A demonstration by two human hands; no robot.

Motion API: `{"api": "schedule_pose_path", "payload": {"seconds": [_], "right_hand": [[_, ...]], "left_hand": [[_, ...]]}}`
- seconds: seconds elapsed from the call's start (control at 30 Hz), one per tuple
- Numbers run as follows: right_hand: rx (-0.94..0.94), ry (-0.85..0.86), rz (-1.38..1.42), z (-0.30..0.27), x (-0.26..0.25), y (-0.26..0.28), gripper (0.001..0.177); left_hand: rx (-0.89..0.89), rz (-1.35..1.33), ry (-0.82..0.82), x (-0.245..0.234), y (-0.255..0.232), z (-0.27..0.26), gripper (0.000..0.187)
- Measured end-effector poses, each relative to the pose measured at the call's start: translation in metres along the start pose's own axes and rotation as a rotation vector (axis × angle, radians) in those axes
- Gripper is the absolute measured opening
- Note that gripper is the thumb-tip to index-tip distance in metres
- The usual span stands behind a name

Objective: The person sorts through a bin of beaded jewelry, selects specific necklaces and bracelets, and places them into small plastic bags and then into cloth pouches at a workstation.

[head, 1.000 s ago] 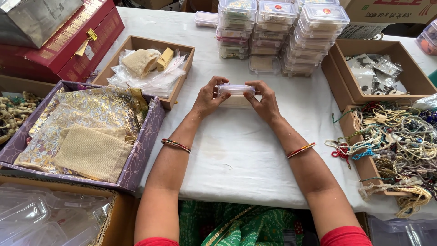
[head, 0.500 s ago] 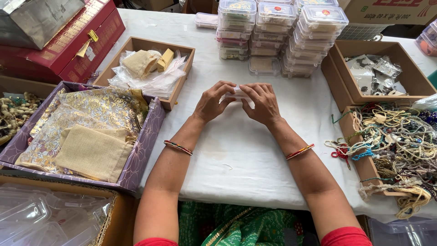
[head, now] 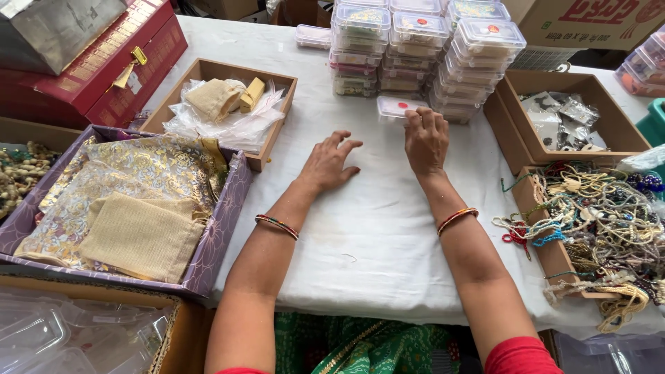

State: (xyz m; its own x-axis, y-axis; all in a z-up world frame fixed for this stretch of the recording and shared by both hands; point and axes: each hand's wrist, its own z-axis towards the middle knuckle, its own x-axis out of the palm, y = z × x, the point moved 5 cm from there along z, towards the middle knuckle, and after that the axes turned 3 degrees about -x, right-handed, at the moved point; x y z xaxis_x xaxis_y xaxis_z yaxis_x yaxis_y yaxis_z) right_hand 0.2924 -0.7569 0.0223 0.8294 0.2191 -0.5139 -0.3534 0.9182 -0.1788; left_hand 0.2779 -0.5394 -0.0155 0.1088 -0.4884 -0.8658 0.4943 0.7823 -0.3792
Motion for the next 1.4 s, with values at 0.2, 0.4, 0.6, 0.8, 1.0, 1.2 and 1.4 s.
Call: {"api": "schedule_pose_path", "payload": {"seconds": [0.2,0.4,0.6,0.8,1.0,1.2,1.4], "right_hand": [[0.017,0.062,-0.131,0.008,0.032,-0.013,0.020],[0.020,0.163,-0.261,0.001,0.064,-0.011,0.025],[0.074,0.226,-0.266,-0.018,0.085,-0.027,0.045],[0.094,0.272,-0.246,-0.013,0.071,-0.016,0.051],[0.084,0.252,-0.104,-0.003,0.056,-0.003,0.051],[0.028,0.383,0.123,-0.019,0.044,0.007,0.044],[-0.012,0.655,0.289,-0.061,-0.034,0.017,0.029]], "left_hand": [[-0.058,0.004,0.112,0.007,0.003,0.000,0.040],[-0.063,-0.022,0.113,0.008,0.005,0.000,0.041],[-0.089,-0.019,0.192,0.011,0.003,0.002,0.042],[-0.113,-0.003,0.207,0.010,0.004,0.001,0.043],[-0.117,0.006,0.209,0.013,0.008,0.003,0.043],[-0.039,-0.036,0.144,0.013,0.011,0.001,0.043],[0.019,-0.071,0.123,0.019,0.011,0.001,0.042]]}}
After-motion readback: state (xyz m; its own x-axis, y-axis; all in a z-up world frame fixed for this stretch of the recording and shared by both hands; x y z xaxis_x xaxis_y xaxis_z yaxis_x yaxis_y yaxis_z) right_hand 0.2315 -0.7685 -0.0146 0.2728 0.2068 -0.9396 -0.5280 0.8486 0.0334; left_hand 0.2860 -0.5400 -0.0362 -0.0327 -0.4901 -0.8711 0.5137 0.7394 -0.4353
